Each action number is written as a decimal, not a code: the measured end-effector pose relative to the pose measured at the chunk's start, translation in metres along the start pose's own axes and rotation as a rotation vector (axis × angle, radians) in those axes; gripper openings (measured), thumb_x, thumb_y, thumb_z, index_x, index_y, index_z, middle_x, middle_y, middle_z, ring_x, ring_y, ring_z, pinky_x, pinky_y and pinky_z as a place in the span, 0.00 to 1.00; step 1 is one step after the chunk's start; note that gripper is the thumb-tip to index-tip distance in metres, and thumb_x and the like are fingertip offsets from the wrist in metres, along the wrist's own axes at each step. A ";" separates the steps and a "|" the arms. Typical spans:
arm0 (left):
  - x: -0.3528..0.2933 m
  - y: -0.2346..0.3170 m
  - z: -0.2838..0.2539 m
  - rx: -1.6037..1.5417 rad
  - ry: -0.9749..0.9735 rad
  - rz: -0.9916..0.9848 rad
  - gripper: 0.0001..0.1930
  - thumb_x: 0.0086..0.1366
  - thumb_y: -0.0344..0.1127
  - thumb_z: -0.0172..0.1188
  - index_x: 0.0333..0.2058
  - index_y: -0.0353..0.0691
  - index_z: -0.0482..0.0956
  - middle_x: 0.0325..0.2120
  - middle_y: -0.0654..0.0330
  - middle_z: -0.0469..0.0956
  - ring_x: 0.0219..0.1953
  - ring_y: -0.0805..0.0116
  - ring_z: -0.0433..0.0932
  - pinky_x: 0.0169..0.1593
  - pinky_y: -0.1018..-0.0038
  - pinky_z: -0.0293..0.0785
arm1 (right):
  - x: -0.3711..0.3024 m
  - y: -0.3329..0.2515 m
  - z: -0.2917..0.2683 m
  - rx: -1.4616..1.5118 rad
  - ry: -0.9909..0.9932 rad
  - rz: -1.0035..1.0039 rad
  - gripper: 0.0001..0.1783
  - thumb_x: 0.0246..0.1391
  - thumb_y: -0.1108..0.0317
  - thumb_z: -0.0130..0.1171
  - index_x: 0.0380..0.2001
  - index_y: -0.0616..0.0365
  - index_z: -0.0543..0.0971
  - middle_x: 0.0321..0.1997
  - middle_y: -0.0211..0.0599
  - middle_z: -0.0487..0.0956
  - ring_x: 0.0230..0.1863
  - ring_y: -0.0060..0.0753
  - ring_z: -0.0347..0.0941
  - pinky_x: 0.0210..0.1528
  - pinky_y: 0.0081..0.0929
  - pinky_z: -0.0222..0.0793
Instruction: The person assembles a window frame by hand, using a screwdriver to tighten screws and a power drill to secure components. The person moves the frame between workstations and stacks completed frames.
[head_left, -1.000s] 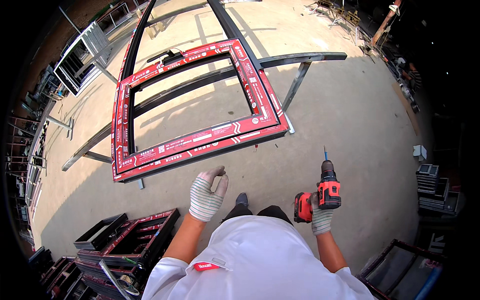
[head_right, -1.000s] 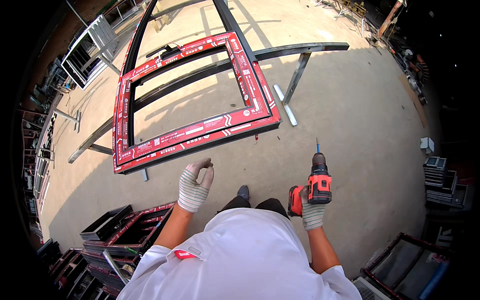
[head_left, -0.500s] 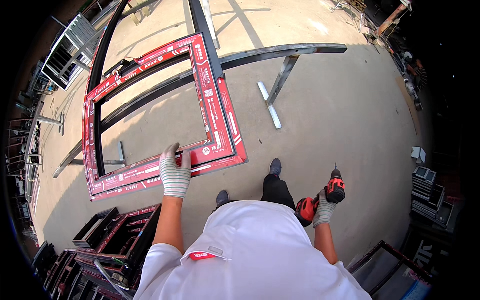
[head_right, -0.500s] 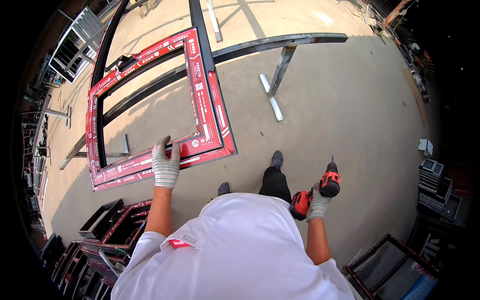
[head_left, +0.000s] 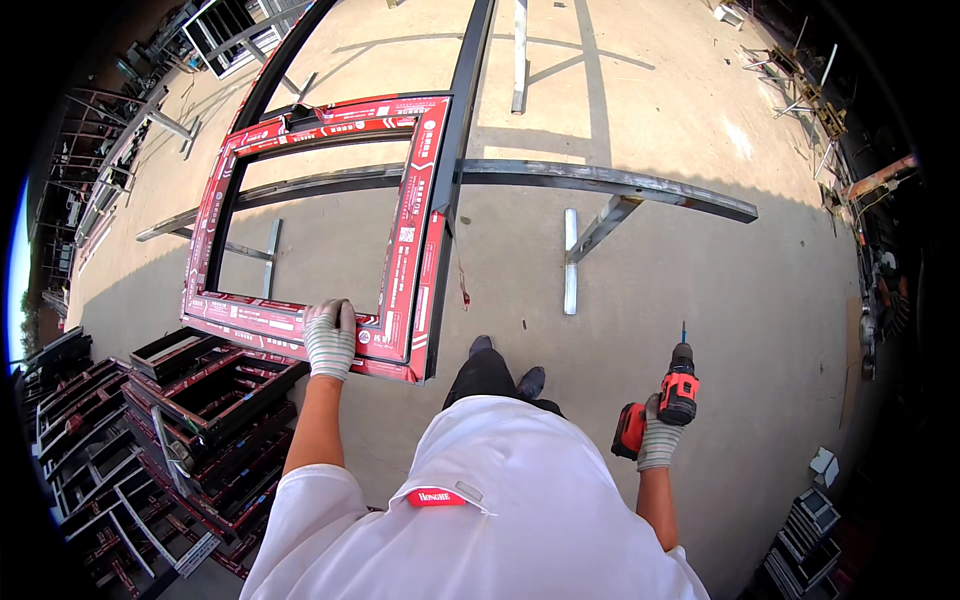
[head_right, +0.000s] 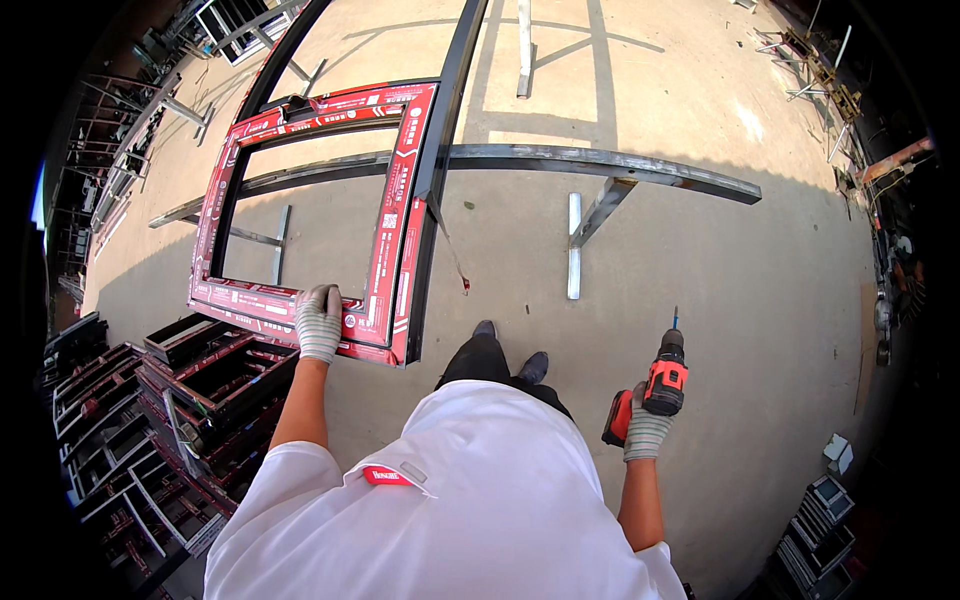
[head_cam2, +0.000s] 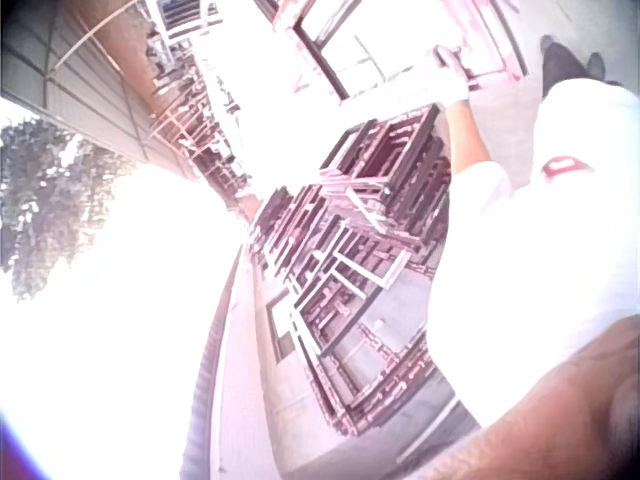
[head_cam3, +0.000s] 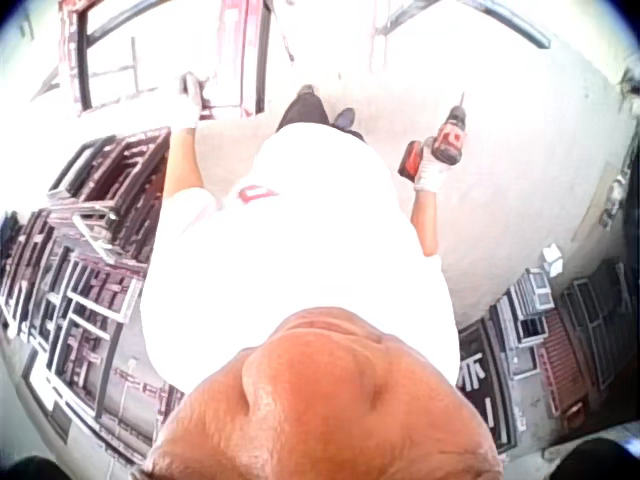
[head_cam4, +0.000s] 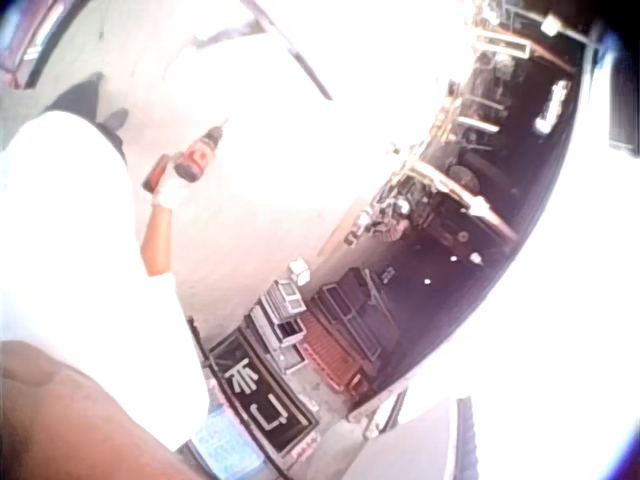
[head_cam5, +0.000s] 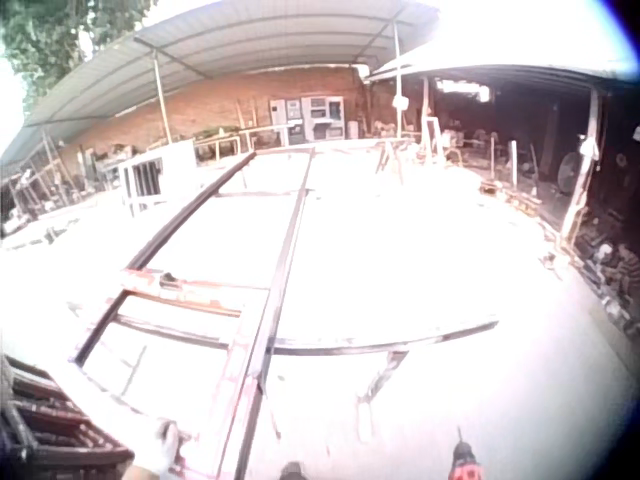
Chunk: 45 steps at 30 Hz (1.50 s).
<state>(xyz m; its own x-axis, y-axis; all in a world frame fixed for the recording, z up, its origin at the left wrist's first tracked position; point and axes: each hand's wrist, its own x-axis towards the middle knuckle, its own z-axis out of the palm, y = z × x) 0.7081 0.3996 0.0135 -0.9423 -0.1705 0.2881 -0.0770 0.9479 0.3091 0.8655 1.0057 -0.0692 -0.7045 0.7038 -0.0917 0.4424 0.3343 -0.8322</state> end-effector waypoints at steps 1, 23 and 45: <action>0.004 0.006 -0.001 -0.008 -0.038 -0.068 0.11 0.71 0.38 0.64 0.43 0.37 0.86 0.42 0.51 0.86 0.50 0.48 0.82 0.68 0.51 0.67 | 0.006 -0.004 0.001 -0.034 -0.022 -0.084 0.07 0.67 0.67 0.65 0.40 0.53 0.76 0.34 0.26 0.74 0.30 0.26 0.69 0.37 0.34 0.73; 0.477 -0.092 0.022 0.441 -0.137 -0.012 0.36 0.72 0.56 0.64 0.71 0.42 0.70 0.70 0.49 0.71 0.71 0.48 0.70 0.73 0.58 0.67 | 0.174 -0.080 0.036 -0.415 -0.302 0.114 0.08 0.58 0.77 0.60 0.41 0.59 0.76 0.35 0.35 0.73 0.35 0.37 0.72 0.42 0.38 0.74; 0.445 -0.095 0.046 0.394 -0.083 -0.602 0.42 0.72 0.73 0.51 0.63 0.37 0.77 0.52 0.41 0.85 0.56 0.43 0.83 0.60 0.52 0.76 | 0.237 -0.127 0.074 -0.454 -0.519 0.096 0.08 0.64 0.71 0.60 0.44 0.55 0.74 0.30 0.31 0.73 0.25 0.28 0.75 0.33 0.35 0.75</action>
<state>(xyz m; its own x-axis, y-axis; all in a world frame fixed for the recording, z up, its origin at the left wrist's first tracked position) 0.2817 0.2463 0.0710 -0.7202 -0.6871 0.0960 -0.6871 0.7256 0.0380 0.6019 1.0838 -0.0259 -0.7749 0.3905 -0.4970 0.6245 0.5945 -0.5066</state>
